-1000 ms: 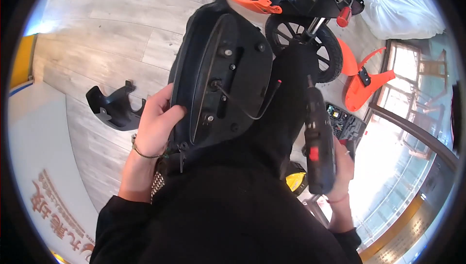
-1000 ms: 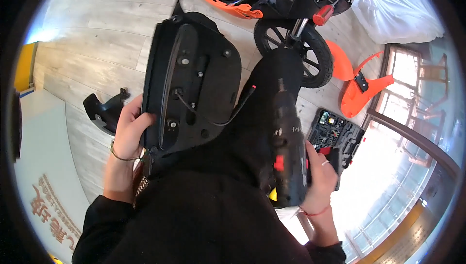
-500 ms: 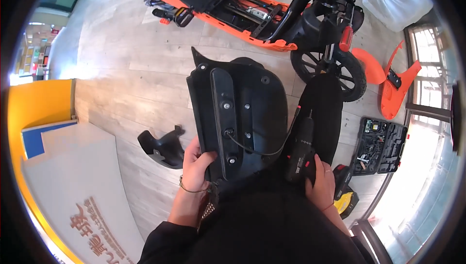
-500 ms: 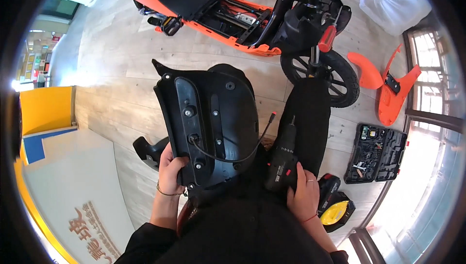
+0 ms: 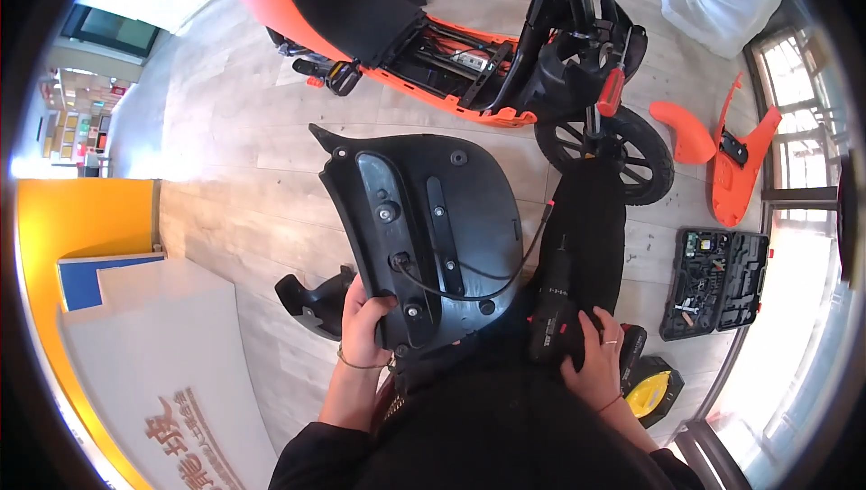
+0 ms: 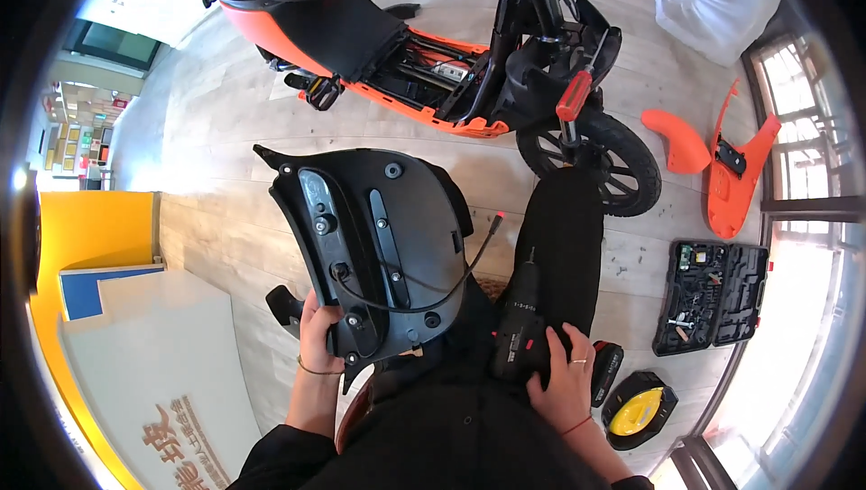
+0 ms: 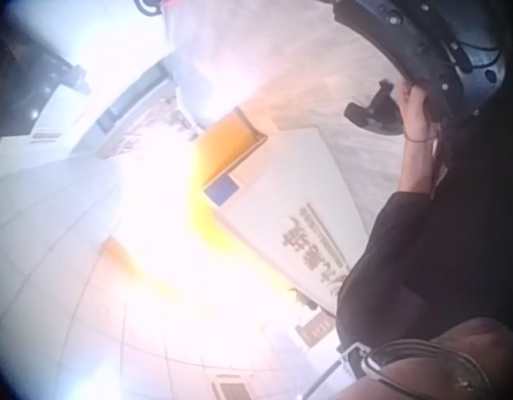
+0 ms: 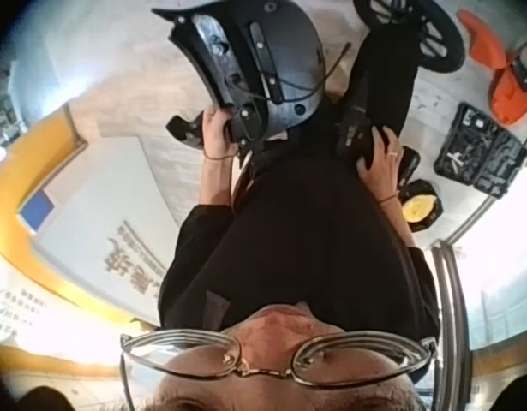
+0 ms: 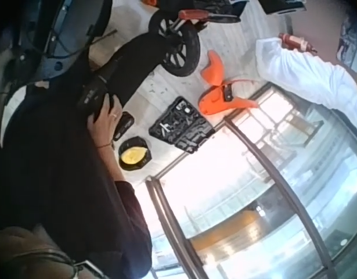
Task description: Repairing the rear light and body panel assembly of an electric scooter using an electric screwdriver.
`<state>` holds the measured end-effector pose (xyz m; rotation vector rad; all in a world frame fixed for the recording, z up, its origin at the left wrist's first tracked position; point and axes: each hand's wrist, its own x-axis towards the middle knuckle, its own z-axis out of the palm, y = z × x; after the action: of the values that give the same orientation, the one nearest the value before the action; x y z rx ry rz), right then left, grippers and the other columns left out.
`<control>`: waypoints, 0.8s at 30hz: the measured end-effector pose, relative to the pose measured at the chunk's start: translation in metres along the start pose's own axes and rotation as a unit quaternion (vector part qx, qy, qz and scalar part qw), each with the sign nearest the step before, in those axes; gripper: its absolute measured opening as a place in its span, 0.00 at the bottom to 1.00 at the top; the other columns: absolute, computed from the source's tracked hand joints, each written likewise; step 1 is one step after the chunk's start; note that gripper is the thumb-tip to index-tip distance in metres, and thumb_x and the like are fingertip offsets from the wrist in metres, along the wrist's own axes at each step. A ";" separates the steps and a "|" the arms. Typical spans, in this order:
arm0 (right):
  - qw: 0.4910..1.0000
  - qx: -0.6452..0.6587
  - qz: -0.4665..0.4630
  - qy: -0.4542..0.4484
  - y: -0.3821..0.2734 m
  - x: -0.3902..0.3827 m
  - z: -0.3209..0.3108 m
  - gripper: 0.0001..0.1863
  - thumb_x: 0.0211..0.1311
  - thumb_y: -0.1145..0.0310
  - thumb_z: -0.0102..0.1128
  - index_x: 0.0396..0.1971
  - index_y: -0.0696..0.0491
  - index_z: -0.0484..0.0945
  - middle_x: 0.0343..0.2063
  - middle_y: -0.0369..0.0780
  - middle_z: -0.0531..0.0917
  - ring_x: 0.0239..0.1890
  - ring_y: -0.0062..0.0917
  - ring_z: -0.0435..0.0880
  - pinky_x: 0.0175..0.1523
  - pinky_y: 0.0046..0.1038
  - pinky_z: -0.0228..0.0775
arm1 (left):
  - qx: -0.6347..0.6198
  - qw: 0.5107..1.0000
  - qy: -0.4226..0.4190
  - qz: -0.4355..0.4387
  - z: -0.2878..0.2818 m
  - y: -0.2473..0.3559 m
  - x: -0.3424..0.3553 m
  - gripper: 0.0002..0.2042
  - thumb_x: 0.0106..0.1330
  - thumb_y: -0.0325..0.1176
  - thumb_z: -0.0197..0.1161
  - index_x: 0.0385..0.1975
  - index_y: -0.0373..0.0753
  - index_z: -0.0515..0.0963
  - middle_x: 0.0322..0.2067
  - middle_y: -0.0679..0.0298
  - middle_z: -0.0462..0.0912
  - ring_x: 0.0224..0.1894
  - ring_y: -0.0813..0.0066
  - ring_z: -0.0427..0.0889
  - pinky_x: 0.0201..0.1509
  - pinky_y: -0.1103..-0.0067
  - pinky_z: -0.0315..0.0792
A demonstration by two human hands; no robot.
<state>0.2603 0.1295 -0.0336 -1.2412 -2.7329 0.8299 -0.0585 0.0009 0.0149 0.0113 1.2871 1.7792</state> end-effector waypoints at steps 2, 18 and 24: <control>0.999 0.052 0.003 -0.010 -0.001 0.007 -0.008 0.36 0.46 0.72 0.67 0.60 0.59 0.68 0.58 0.50 0.68 0.60 0.47 0.68 0.66 0.44 0.61 | 0.016 1.000 0.008 0.000 0.003 0.000 0.000 0.20 0.57 0.19 0.51 0.52 0.31 0.72 0.46 0.57 0.82 0.45 0.70 0.83 0.49 0.75 0.79; 0.951 0.250 -0.119 0.136 -0.029 0.074 -0.015 0.16 0.53 0.78 0.64 0.44 0.60 0.78 0.46 0.46 0.78 0.50 0.41 0.78 0.55 0.35 0.71 | 0.022 1.000 -0.020 -0.001 0.037 -0.011 -0.004 0.21 0.58 0.17 0.49 0.54 0.31 0.72 0.46 0.55 0.82 0.45 0.69 0.84 0.48 0.75 0.80; 0.943 0.304 -0.059 0.123 -0.019 0.081 0.013 0.14 0.53 0.76 0.65 0.41 0.59 0.78 0.41 0.46 0.79 0.46 0.41 0.79 0.51 0.35 0.73 | 0.041 0.999 -0.003 -0.022 0.037 -0.018 -0.005 0.21 0.60 0.16 0.49 0.54 0.31 0.72 0.45 0.57 0.83 0.44 0.70 0.84 0.48 0.76 0.79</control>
<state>0.1888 0.1708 -0.0512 -0.9576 -2.0842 1.2694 -0.0259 0.0259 0.0207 0.0335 1.3461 1.6866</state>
